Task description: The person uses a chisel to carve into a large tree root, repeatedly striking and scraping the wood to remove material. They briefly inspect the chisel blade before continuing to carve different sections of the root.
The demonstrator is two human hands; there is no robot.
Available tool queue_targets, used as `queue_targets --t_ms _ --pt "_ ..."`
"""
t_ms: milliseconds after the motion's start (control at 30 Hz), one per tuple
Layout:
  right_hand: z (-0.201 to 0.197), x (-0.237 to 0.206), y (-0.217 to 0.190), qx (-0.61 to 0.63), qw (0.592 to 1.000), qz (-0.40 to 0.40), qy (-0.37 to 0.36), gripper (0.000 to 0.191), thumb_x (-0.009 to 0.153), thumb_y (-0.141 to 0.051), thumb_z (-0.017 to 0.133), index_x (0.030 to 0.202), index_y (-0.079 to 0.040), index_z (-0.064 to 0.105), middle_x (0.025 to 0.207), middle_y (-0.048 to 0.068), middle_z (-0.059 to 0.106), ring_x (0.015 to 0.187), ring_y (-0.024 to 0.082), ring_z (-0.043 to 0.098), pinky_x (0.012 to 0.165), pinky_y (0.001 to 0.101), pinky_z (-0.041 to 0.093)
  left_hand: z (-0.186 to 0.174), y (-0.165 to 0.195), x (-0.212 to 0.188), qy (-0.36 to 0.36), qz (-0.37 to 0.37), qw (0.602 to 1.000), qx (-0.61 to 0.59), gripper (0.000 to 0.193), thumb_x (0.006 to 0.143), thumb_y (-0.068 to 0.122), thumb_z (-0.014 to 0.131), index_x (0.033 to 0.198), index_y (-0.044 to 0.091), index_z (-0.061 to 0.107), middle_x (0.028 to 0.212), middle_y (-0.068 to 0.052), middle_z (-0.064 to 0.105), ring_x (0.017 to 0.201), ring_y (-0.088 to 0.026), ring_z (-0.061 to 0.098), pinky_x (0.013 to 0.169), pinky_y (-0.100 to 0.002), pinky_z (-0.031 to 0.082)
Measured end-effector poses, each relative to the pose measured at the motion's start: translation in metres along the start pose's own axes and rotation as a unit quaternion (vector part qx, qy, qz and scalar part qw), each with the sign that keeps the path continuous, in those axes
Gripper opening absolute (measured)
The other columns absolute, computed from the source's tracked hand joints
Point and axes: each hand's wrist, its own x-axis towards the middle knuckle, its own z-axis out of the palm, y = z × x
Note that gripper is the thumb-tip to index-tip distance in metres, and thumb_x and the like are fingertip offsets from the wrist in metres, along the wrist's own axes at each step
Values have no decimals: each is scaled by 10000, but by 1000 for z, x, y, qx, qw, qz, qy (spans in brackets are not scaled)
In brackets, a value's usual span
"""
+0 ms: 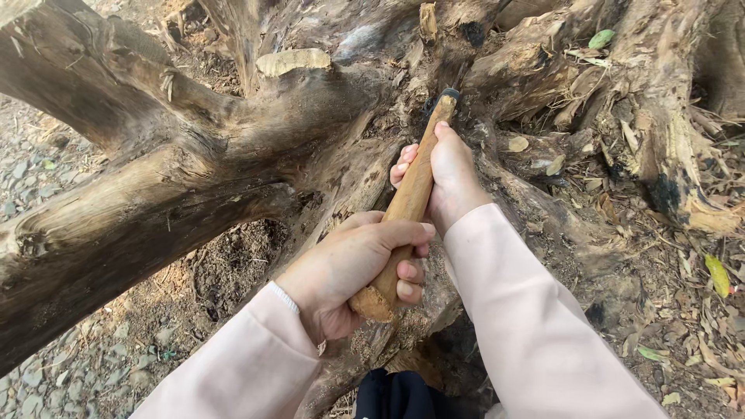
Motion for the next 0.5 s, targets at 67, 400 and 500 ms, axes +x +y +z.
queue_targets --t_ms 67,400,500 --pt "1 5 2 10 1000 -7 3 356 1066 -453 395 1044 -99 427 722 68 485 584 163 465 502 337 435 -8 5 2 -29 -11 1000 2 169 935 93 657 903 18 509 759 -47 506 512 -87 491 416 -241 439" --pt "-5 26 -2 14 1000 -3 4 325 1067 -451 403 1066 -126 416 729 60 474 595 159 457 516 339 429 -25 3 25 -58 -6 998 0 165 937 91 651 856 -7 544 715 -40 528 510 -85 499 436 -244 460" --pt "-10 28 -7 -10 1000 -15 6 312 1054 -435 396 1057 -124 424 739 77 481 601 172 463 525 346 428 -24 -2 29 -69 -12 996 -48 169 944 96 649 857 -5 545 730 -41 527 521 -84 505 443 -236 462"
